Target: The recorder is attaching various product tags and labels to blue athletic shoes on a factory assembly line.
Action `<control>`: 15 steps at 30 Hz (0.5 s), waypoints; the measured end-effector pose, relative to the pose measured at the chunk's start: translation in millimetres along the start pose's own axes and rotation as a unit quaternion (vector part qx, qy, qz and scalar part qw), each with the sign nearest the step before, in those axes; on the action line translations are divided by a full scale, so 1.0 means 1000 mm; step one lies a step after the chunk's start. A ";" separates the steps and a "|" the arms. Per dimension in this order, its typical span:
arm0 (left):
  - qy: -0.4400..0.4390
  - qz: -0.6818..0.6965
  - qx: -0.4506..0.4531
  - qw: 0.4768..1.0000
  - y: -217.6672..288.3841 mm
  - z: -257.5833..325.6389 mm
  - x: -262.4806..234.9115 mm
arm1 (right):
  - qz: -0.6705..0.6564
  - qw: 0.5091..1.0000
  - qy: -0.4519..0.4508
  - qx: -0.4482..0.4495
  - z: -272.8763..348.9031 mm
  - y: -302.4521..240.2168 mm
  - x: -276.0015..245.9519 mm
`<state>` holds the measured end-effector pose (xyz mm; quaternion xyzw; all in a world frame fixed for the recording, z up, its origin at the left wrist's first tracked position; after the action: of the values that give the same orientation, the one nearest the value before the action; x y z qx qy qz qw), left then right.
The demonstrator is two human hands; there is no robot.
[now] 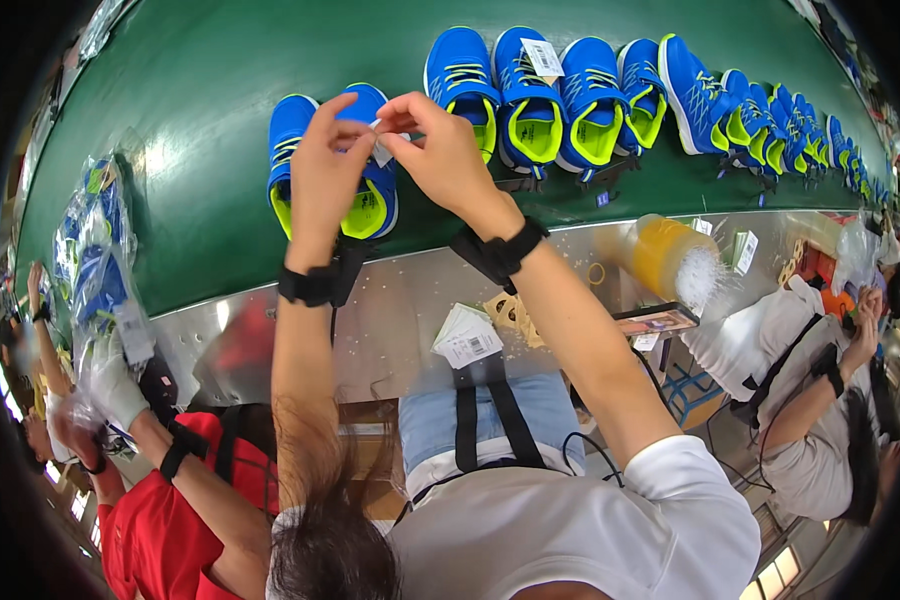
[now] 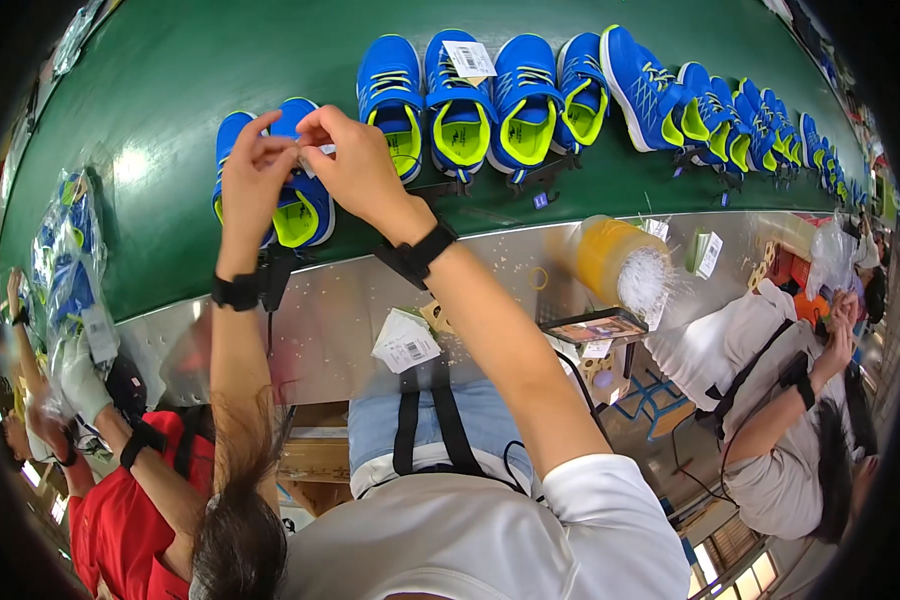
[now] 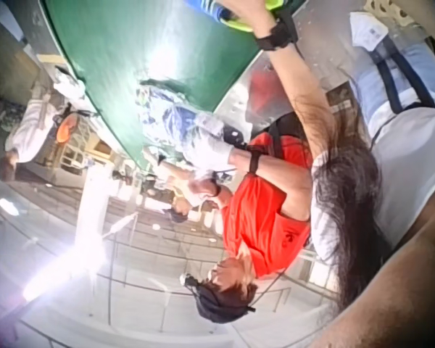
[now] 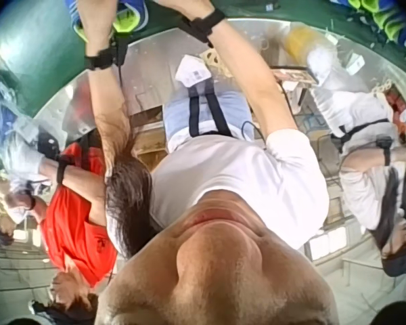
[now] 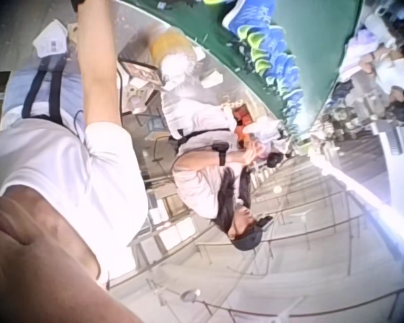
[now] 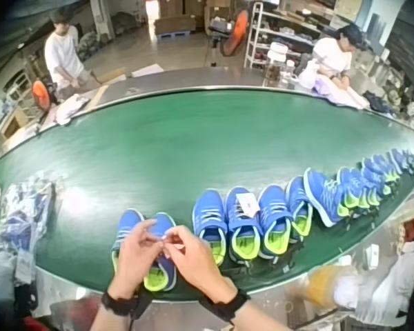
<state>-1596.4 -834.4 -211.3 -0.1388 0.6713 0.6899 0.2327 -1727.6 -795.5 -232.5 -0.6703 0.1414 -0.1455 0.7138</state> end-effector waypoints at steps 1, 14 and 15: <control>0.051 -0.096 0.096 0.989 0.020 0.006 0.003 | 0.009 1.000 0.011 -0.009 0.005 -0.006 -0.007; -0.096 -0.235 0.384 0.888 0.041 0.056 0.135 | 0.648 0.746 0.038 -0.149 0.020 0.006 -0.179; -0.069 -0.219 0.392 0.891 0.042 0.051 0.128 | 0.670 0.732 0.042 -0.115 0.013 0.005 -0.181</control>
<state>-1720.8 -766.0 -236.7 -0.1318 0.8217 0.3103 0.4595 -1888.9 -711.4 -235.2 -0.4718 0.5995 0.3599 0.5371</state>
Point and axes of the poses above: each hand's wrist, its own z-axis away from the middle knuckle, its own x-axis out of the palm, y = z × x, the point moved 8 cm from there along -z, towards the middle knuckle, and after that the axes turned 11 degrees about y, right-handed, at the moved point
